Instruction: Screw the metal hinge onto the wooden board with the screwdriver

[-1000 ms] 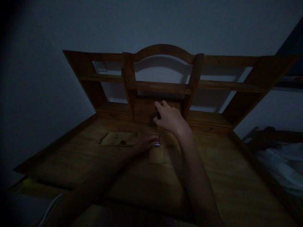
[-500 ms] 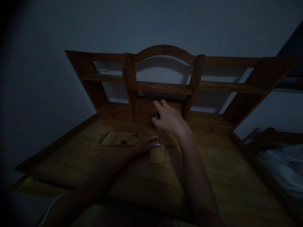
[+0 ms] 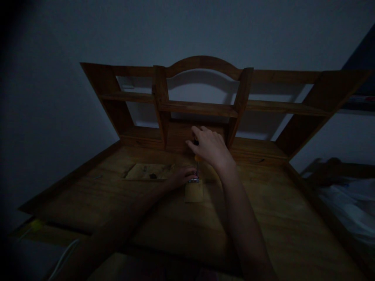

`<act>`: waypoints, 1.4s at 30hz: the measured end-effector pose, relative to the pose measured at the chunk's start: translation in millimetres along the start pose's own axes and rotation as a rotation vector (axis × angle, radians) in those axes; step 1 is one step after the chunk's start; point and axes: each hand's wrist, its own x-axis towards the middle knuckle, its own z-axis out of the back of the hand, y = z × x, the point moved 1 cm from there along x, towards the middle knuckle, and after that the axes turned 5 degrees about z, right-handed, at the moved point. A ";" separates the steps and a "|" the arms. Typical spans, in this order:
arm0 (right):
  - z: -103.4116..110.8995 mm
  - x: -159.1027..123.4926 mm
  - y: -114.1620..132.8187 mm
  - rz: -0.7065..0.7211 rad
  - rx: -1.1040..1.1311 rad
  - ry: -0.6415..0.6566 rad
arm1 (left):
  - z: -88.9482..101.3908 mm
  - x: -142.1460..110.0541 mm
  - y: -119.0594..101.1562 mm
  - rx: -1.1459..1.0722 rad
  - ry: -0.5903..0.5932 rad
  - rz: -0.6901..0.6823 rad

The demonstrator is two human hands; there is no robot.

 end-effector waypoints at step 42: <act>-3.8 3.0 -8.8 -0.001 0.196 -0.016 | 0.7 -0.4 -1.9 0.000 0.004 0.007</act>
